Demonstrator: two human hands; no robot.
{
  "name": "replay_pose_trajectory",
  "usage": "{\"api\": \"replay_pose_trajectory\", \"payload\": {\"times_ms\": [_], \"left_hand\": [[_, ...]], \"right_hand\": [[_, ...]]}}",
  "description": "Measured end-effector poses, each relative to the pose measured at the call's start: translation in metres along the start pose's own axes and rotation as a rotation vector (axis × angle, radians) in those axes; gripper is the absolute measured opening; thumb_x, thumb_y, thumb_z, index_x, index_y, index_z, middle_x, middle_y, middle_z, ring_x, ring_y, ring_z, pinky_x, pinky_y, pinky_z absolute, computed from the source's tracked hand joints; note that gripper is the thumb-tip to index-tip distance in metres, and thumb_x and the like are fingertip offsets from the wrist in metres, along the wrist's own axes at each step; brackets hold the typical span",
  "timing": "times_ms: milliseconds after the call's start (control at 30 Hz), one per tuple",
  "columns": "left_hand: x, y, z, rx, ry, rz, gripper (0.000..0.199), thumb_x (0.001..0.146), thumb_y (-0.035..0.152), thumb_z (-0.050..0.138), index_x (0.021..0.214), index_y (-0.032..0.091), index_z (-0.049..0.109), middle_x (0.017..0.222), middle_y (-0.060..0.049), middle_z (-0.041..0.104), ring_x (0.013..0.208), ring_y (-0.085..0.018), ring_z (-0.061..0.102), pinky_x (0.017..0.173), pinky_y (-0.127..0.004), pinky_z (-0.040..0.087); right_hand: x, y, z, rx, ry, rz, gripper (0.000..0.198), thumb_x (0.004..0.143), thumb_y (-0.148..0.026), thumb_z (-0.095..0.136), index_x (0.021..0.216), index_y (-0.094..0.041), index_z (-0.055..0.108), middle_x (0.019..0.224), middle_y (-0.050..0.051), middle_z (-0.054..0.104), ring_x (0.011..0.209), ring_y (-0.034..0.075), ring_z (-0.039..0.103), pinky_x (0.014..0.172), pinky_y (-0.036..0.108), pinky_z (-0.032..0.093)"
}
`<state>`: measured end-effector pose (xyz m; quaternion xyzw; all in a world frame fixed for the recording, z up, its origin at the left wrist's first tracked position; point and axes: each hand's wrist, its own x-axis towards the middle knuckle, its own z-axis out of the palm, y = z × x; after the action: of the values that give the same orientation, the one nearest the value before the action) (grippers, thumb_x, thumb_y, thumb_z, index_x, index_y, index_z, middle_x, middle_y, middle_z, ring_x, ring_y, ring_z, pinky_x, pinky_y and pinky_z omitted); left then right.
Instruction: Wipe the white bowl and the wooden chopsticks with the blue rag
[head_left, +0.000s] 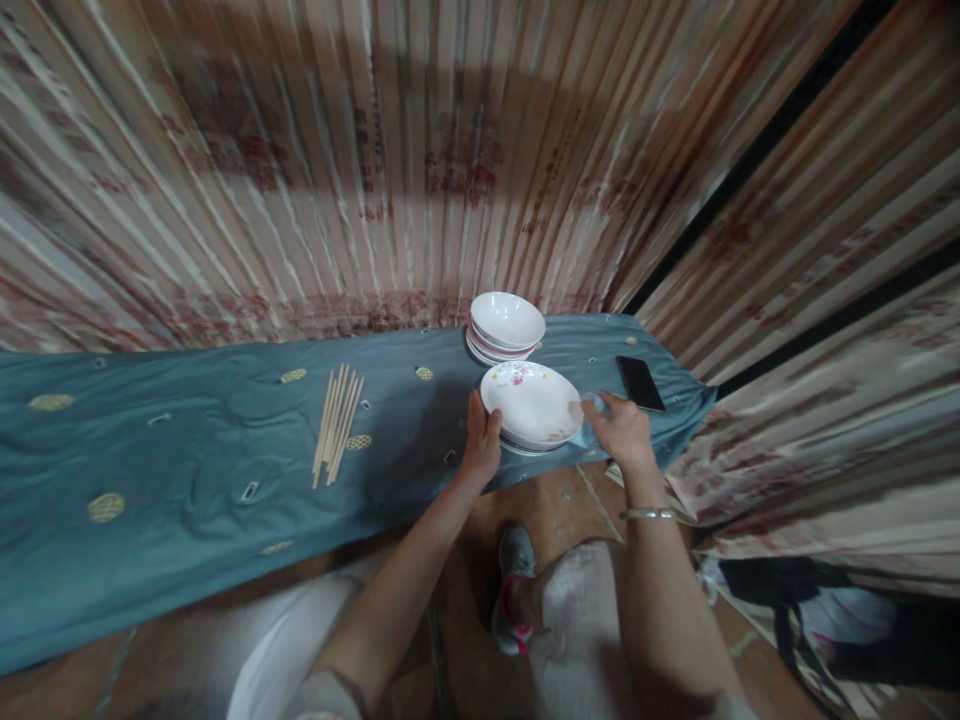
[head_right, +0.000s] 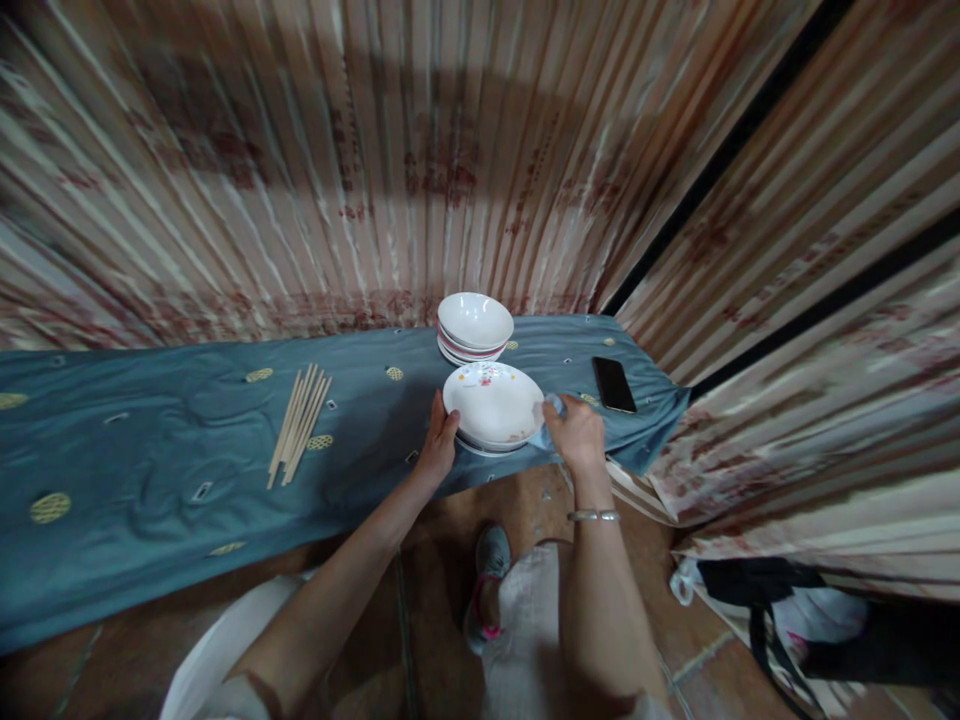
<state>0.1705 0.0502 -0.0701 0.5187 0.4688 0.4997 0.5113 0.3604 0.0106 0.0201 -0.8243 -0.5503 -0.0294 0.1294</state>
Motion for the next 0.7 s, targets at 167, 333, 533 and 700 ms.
{"api": "replay_pose_trajectory", "payload": {"times_ms": [167, 333, 533, 700], "left_hand": [[-0.001, -0.002, 0.001, 0.035, -0.011, -0.005, 0.063, 0.09, 0.041, 0.039, 0.146, 0.018, 0.023, 0.157, -0.009, 0.017, 0.144, -0.019, 0.01, 0.117, -0.036, 0.007], [-0.001, -0.006, 0.001, 0.069, -0.011, 0.01, 0.061, 0.09, 0.041, 0.039, 0.146, 0.021, 0.024, 0.156, -0.007, 0.02, 0.144, -0.019, 0.01, 0.117, -0.037, 0.006], [-0.003, -0.002, 0.001, 0.078, -0.023, -0.003, 0.063, 0.09, 0.043, 0.039, 0.146, 0.019, 0.021, 0.156, -0.01, 0.017, 0.144, -0.02, 0.01, 0.117, -0.037, 0.008], [-0.005, 0.004, -0.012, 0.108, -0.005, -0.001, 0.07, 0.088, 0.047, 0.042, 0.146, 0.014, 0.021, 0.156, -0.015, 0.016, 0.144, -0.023, 0.01, 0.117, -0.039, 0.009]], "right_hand": [[-0.008, -0.01, -0.014, -0.072, 0.096, 0.001, 0.037, 0.089, -0.038, 0.044, 0.105, -0.013, 0.067, 0.084, 0.017, 0.07, 0.076, 0.026, 0.066, 0.063, 0.029, 0.039], [-0.018, -0.024, -0.031, -0.049, 0.276, 0.003, 0.043, 0.091, -0.04, 0.041, 0.107, -0.009, 0.066, 0.073, 0.018, 0.067, 0.068, 0.025, 0.064, 0.06, 0.03, 0.038], [-0.033, -0.044, -0.056, 0.185, 0.436, -0.031, 0.047, 0.09, -0.044, 0.04, 0.114, -0.011, 0.063, 0.086, 0.016, 0.069, 0.076, 0.025, 0.064, 0.068, 0.03, 0.043], [-0.058, -0.081, -0.053, 0.571, 0.321, -0.22, 0.041, 0.088, -0.046, 0.045, 0.11, -0.017, 0.064, 0.095, 0.009, 0.07, 0.08, 0.02, 0.065, 0.073, 0.028, 0.048]]}}
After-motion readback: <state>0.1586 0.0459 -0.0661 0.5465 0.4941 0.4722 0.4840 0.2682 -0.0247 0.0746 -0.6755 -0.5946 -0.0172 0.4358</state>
